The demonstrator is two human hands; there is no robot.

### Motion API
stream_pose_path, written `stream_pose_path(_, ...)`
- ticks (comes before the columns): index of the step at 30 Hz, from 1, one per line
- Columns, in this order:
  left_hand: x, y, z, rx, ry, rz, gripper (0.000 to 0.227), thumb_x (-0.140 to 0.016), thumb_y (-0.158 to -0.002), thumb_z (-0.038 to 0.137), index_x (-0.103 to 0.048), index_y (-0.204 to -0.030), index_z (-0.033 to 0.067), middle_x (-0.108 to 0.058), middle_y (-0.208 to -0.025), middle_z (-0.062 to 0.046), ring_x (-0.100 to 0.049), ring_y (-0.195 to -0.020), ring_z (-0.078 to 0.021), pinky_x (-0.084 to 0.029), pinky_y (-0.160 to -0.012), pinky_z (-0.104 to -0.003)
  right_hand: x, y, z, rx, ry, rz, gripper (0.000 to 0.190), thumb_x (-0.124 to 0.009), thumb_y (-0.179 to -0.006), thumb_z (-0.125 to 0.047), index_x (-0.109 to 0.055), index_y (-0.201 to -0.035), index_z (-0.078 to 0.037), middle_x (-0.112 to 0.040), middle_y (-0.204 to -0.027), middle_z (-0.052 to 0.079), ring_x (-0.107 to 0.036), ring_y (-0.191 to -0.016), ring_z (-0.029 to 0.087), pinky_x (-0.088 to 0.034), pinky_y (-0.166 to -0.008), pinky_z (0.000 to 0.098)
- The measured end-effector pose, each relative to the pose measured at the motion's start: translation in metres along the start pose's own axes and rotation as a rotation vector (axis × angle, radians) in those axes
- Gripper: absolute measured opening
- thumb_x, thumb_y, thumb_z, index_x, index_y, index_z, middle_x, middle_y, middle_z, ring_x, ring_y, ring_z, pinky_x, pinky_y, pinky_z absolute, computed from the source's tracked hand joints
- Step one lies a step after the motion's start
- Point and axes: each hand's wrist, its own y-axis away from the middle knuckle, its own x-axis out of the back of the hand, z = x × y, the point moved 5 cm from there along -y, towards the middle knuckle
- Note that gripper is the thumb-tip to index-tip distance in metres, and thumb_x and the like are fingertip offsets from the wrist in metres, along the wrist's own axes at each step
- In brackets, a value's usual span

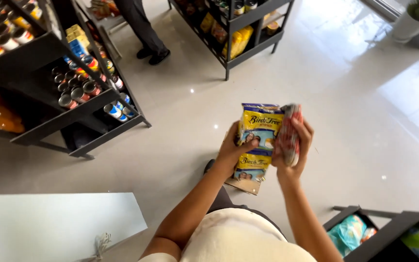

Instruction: Restocking and organizing snack packets and instant coffee sachets on grocery store shelves.

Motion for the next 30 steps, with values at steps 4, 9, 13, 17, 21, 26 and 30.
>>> stream_pose_path(4, 0.038, -0.020, -0.002, -0.154, 0.186, 0.127, 0.084, -0.088, -0.079, 0.023, -0.046, -0.150, 0.0088, -0.060, -0.125, -0.017, -0.064, -0.112, -0.0280, -0.057, -0.091, -0.039, -0.016, 0.060, 0.022, -0.043, 0.042, -0.131, 0.068, -0.071, -0.075, -0.016, -0.055, -0.140, -0.003, -0.043, -0.145, 0.025, -0.043, -0.138, 0.039, -0.032, -0.115, 0.0494)
stream_pose_path(9, 0.032, -0.002, 0.004, -0.171, 0.072, 0.025, 0.109, -0.093, -0.073, 0.029, -0.032, -0.159, 0.0030, -0.047, -0.145, -0.028, -0.046, -0.139, -0.0381, -0.039, -0.114, -0.051, -0.044, 0.008, 0.015, -0.060, -0.508, -0.082, 0.066, -0.062, -0.095, -0.036, -0.032, -0.148, -0.012, -0.036, -0.163, 0.013, -0.041, -0.144, 0.023, -0.030, -0.119, 0.0426)
stream_pose_path(13, 0.028, 0.009, -0.003, -0.202, 0.120, -0.030, 0.093, -0.093, -0.073, 0.017, -0.045, -0.153, 0.0106, -0.063, -0.127, -0.015, -0.061, -0.122, -0.0290, -0.051, -0.100, -0.044, -0.046, -0.022, 0.010, -0.078, -0.488, -0.068, 0.057, -0.056, -0.096, -0.038, -0.037, -0.138, -0.005, -0.050, -0.145, 0.023, -0.055, -0.130, 0.030, -0.040, -0.114, 0.0431)
stream_pose_path(17, 0.031, 0.000, 0.022, -0.300, 0.226, 0.055, 0.099, -0.091, -0.077, 0.028, -0.035, -0.155, 0.0044, -0.053, -0.136, -0.023, -0.054, -0.127, -0.0357, -0.045, -0.104, -0.050, -0.042, 0.013, 0.008, -0.027, -0.206, -0.020, 0.047, -0.060, -0.092, -0.038, -0.055, -0.128, -0.009, -0.048, -0.136, 0.013, -0.048, -0.131, 0.022, -0.035, -0.112, 0.0363)
stream_pose_path(21, 0.052, -0.016, 0.028, -0.295, 0.284, 0.074, 0.101, -0.095, -0.070, 0.030, -0.042, -0.153, 0.0068, -0.060, -0.129, -0.022, -0.062, -0.117, -0.0336, -0.051, -0.099, -0.050, -0.030, 0.043, 0.013, -0.113, -0.124, -0.094, 0.048, -0.066, -0.085, -0.027, -0.060, -0.124, 0.000, -0.051, -0.131, 0.022, -0.056, -0.114, 0.028, -0.044, -0.098, 0.0401)
stream_pose_path(26, 0.029, -0.006, 0.001, -0.277, 0.144, -0.003, 0.092, -0.094, -0.066, 0.018, -0.050, -0.146, 0.0067, -0.062, -0.125, -0.015, -0.059, -0.120, -0.0267, -0.047, -0.104, -0.042, -0.036, -0.026, 0.011, -0.155, -0.332, 0.014, 0.042, -0.059, -0.098, -0.028, -0.048, -0.131, -0.004, -0.055, -0.127, 0.016, -0.063, -0.058, 0.011, -0.048, -0.055, 0.0180)
stream_pose_path(30, 0.024, 0.001, -0.004, -0.292, 0.164, -0.070, 0.075, -0.095, -0.069, 0.014, -0.061, -0.135, 0.0124, -0.070, -0.112, -0.011, -0.068, -0.109, -0.0264, -0.052, -0.095, -0.040, -0.038, -0.048, -0.010, -0.169, -0.295, 0.060, 0.054, -0.057, -0.093, -0.038, -0.045, -0.135, -0.008, -0.067, -0.110, 0.022, -0.068, -0.094, 0.022, -0.050, -0.083, 0.0289)
